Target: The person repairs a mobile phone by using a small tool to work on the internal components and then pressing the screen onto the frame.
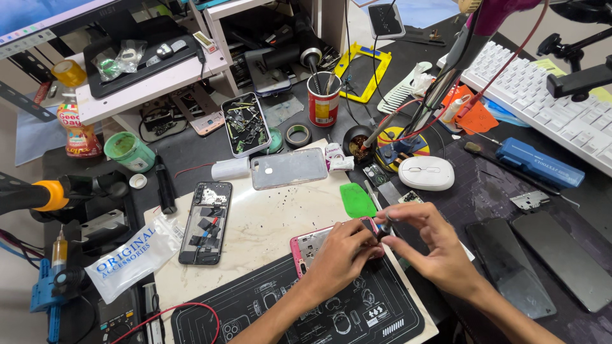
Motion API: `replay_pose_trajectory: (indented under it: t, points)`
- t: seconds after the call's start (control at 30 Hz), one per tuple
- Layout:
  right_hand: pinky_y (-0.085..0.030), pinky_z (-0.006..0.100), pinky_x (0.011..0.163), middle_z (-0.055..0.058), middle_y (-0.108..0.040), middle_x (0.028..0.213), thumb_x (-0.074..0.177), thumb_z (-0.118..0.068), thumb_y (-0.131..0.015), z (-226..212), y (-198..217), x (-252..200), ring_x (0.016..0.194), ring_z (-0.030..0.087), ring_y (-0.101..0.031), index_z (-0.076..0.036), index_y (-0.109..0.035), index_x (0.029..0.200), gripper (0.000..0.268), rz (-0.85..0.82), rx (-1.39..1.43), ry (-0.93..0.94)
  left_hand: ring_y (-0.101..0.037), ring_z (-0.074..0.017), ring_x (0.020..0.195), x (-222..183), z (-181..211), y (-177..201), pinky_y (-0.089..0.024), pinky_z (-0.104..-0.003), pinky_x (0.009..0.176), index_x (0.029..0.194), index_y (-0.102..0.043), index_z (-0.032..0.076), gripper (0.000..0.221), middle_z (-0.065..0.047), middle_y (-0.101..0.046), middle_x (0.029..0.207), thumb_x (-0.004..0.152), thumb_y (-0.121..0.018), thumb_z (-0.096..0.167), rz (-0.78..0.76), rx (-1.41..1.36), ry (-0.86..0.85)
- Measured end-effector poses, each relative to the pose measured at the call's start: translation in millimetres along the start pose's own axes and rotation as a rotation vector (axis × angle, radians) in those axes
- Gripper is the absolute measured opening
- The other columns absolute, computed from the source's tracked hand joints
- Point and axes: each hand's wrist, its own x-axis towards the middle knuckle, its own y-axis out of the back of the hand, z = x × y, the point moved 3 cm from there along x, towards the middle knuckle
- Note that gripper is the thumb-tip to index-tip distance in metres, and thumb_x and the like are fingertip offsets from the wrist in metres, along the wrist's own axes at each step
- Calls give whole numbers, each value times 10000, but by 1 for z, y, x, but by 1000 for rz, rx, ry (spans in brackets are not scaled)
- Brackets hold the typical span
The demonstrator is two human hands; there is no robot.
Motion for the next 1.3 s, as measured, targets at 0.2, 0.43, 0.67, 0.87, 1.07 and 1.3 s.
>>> replay_pose_trajectory:
  t: [0.2, 0.43, 0.67, 0.87, 1.07, 1.3]
  points:
    - [-584, 327, 955, 134, -721, 1169, 865, 61, -715, 5, 0, 1, 1105, 198, -718, -94, -484, 1339, 550, 3, -71, -64, -580, -284, 818, 0, -9, -3, -471, -399, 763, 1037, -693, 0, 185, -116, -623, 948, 903, -717, 126, 5, -98, 77]
    - [-598, 369, 977, 176, -685, 1204, 892, 105, -670, -23, 31, 12, 1098, 238, -717, -99, -381, 1363, 589, 174, -76, 98, -558, -265, 704, 8, -10, 0, -442, -370, 655, 892, -660, -25, 216, -121, -564, 845, 973, -681, 175, -34, -152, 95]
    - [-592, 413, 1046, 228, -636, 1264, 950, 139, -632, -46, 73, 17, 1146, 285, -704, -101, -317, 1417, 612, 303, -80, 137, -609, -367, 855, 35, 11, -2, -472, -453, 735, 1043, -594, 2, 148, -177, -574, 953, 1016, -605, 148, -84, -56, -54]
    - [-591, 392, 1022, 246, -634, 1283, 966, 135, -634, -57, 88, 17, 1135, 295, -705, -103, -311, 1429, 613, 355, -144, 138, -597, -386, 876, 71, 13, -40, -477, -500, 767, 1069, -605, 26, 158, -188, -579, 979, 944, -651, 112, -111, 84, -161]
    - [-598, 391, 991, 255, -627, 1263, 938, 135, -621, -58, 89, 18, 1117, 304, -708, -94, -311, 1414, 612, 361, -192, 114, -623, -327, 964, 88, 1, -73, -459, -452, 844, 1005, -619, 59, 134, -131, -595, 964, 890, -686, 71, -108, 181, -223]
    - [-599, 386, 1008, 240, -614, 1244, 1014, 112, -568, -78, 105, 10, 1060, 288, -710, -93, -246, 1476, 599, 418, -271, 136, -607, -325, 996, 78, 2, -61, -450, -445, 865, 1045, -624, 36, 195, -137, -597, 1011, 890, -719, 106, -103, 206, -245]
